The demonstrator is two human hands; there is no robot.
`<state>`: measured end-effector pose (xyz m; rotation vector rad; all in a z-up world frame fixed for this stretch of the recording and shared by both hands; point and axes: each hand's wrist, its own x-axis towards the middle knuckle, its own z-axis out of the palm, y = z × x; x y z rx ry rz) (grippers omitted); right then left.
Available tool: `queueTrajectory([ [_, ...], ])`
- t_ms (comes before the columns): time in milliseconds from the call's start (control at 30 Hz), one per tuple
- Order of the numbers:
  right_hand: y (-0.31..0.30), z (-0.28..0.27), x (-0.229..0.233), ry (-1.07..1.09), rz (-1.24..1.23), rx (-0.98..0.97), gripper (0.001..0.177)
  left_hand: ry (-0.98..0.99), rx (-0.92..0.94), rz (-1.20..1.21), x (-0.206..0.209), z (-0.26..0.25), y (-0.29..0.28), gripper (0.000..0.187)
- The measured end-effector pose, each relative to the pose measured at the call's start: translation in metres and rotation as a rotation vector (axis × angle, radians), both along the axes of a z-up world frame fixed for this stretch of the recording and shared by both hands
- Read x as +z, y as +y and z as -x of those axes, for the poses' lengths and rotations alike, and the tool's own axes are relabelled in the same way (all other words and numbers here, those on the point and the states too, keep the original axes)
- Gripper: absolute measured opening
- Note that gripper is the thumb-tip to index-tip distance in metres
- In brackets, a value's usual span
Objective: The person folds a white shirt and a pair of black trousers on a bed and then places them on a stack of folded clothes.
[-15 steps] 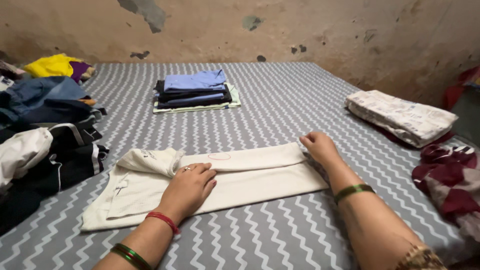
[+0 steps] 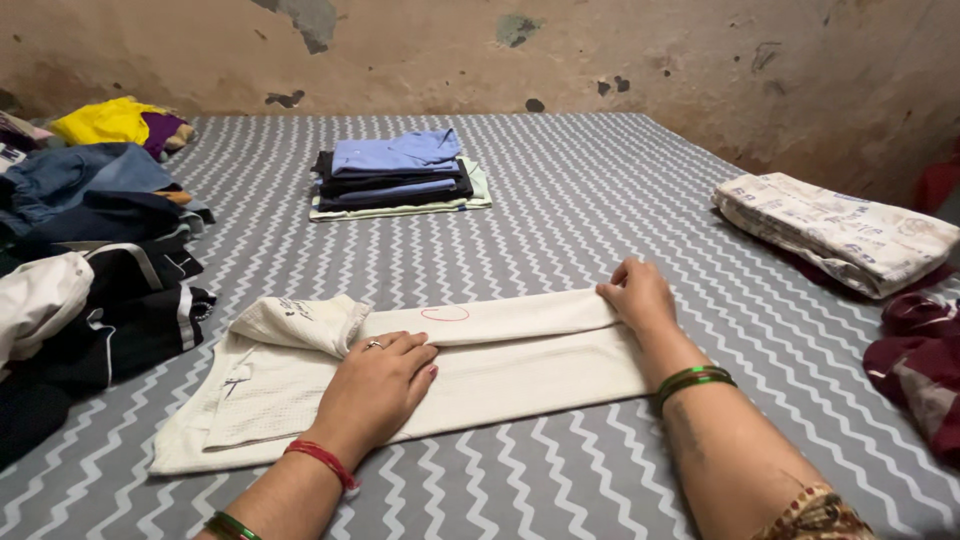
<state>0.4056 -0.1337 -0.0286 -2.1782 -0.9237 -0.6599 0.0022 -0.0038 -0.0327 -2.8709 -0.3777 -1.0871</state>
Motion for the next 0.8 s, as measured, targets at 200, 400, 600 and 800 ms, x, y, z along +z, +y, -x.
queueTrajectory([
  [200, 0.0, 0.013, 0.008, -0.049, 0.155, 0.499, 0.009, -0.007, -0.097, 0.094, 0.016, 0.003, -0.005, 0.032],
  [400, -0.002, -0.001, 0.007, 0.277, 0.354, 0.561, 0.016, 0.174, 0.087, 0.145, 0.036, 0.008, -0.014, 0.023],
  [600, 0.012, 0.041, 0.046, 0.005, 0.782, 0.224, 0.02, 0.114, 0.049, 0.245, 0.085, 0.042, -0.024, 0.026],
  [800, 0.076, 0.161, 0.076, 0.29, 0.393, 0.514, 0.06, -0.079, 0.291, 0.443, 0.099, 0.124, 0.024, 0.029],
])
